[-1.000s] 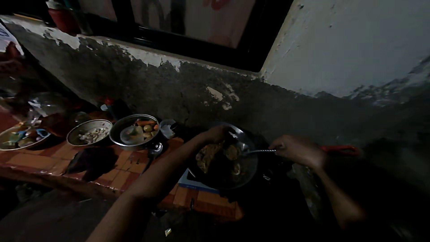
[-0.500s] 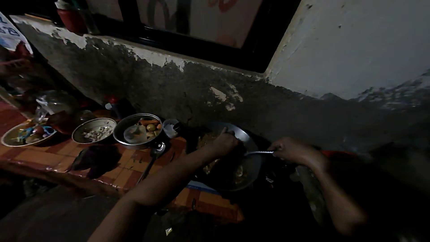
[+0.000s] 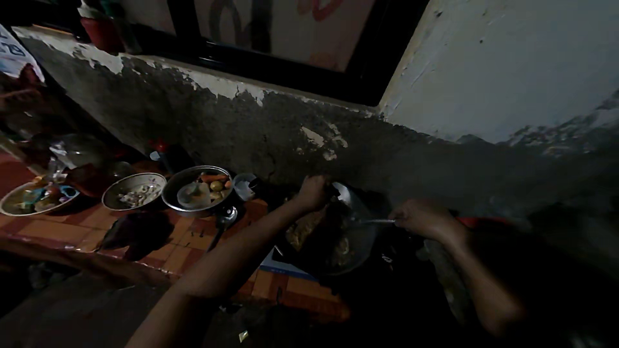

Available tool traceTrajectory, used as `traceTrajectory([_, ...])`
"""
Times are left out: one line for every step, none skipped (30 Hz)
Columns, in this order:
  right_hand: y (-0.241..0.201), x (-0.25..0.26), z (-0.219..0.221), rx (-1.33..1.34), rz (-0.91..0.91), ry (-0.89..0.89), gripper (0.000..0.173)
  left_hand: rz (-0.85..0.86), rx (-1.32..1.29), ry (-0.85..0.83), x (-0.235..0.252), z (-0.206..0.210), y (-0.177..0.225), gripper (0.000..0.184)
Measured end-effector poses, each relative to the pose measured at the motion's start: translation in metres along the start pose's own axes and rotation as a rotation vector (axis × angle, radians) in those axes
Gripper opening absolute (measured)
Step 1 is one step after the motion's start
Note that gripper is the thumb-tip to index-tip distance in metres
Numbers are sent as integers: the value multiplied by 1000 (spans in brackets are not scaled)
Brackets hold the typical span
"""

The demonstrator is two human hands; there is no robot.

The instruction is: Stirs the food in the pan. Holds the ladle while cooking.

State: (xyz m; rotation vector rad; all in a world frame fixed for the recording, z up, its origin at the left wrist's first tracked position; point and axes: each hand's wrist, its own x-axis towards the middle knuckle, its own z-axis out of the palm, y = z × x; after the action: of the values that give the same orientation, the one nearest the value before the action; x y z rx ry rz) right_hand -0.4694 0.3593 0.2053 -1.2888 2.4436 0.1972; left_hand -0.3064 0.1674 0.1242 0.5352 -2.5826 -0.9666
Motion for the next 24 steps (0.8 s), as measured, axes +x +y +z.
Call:
traceTrajectory([-1, 2, 2, -7, 11, -10, 22, -15, -14, 0, -2, 0, -4, 35])
traceTrajectory([-1, 6, 5, -2, 21, -22, 23, -19, 24, -7, -5, 1, -7, 37])
traceTrajectory([-1, 10, 8, 13, 27, -47, 25, -29, 84, -22, -8, 3, -9, 38])
traceTrajectory([-1, 15, 14, 44, 25, -79, 27, -55, 146, -55, -12, 4, -10, 38])
traceTrajectory([1, 21, 22, 66, 9, -113, 28, -83, 202, -90, -16, 5, -10, 38])
traceTrajectory([2, 25, 29, 73, -11, -157, 29, -111, 240, -117, -20, 6, -11, 40])
traceTrajectory([1, 27, 34, 63, -25, -195, 32, -130, 256, -135, -22, 8, -14, 41])
traceTrajectory([1, 29, 39, 35, -33, -215, 34, -139, 255, -137, -25, 9, -18, 41])
traceTrajectory([1, 27, 41, 0, -22, -235, 38, -147, 247, -137, -29, 10, -23, 41])
traceTrajectory([1, 24, 43, -36, -4, -256, 41, -163, 239, -139, -32, 10, -27, 41])
traceTrajectory([4, 20, 43, -48, 14, -273, 43, -178, 226, -134, -36, 10, -30, 41])
traceTrajectory([8, 16, 41, -31, 20, -290, 46, -186, 212, -123, -40, 10, -34, 41])
traceTrajectory([13, 11, 39, -1, 11, -308, 48, -188, 203, -112, -44, 11, -37, 41])
traceTrajectory([17, 5, 38, 56, 0, -329, 51, -185, 195, -103, -47, 12, -41, 42])
traceTrajectory([19, -2, 35, 147, -7, -355, 55, -185, 187, -100, -51, 12, -43, 42])
traceTrajectory([22, -9, 35, 265, -20, -381, 57, -186, 182, -101, -53, 13, -45, 43])
traceTrajectory([26, -14, 36, 395, -38, -402, 58, -183, 173, -103, -56, 13, -45, 43])
traceTrajectory([29, -20, 38, 515, -57, -423, 57, -173, 158, -96, -59, 15, -46, 42])
traceTrajectory([33, -25, 41, 624, -83, -434, 54, -163, 128, -87, -61, 16, -48, 43])
traceTrajectory([37, -29, 44, 717, -111, -433, 48, -160, 68, -70, -63, 17, -49, 45])
traceTrajectory([42, -34, 47, 789, -135, -425, 42, -159, -35, -33, -65, 18, -52, 47])
traceTrajectory([45, -40, 49, 838, -153, -397, 39, -167, -170, 17, -66, 20, -53, 48])
traceTrajectory([50, -45, 52, 883, -182, -352, 36, -176, -323, 73, -69, 21, -51, 47])
traceTrajectory([58, -49, 57, 943, -228, -297, 37, -179, -495, 118, -74, 19, -43, 47])
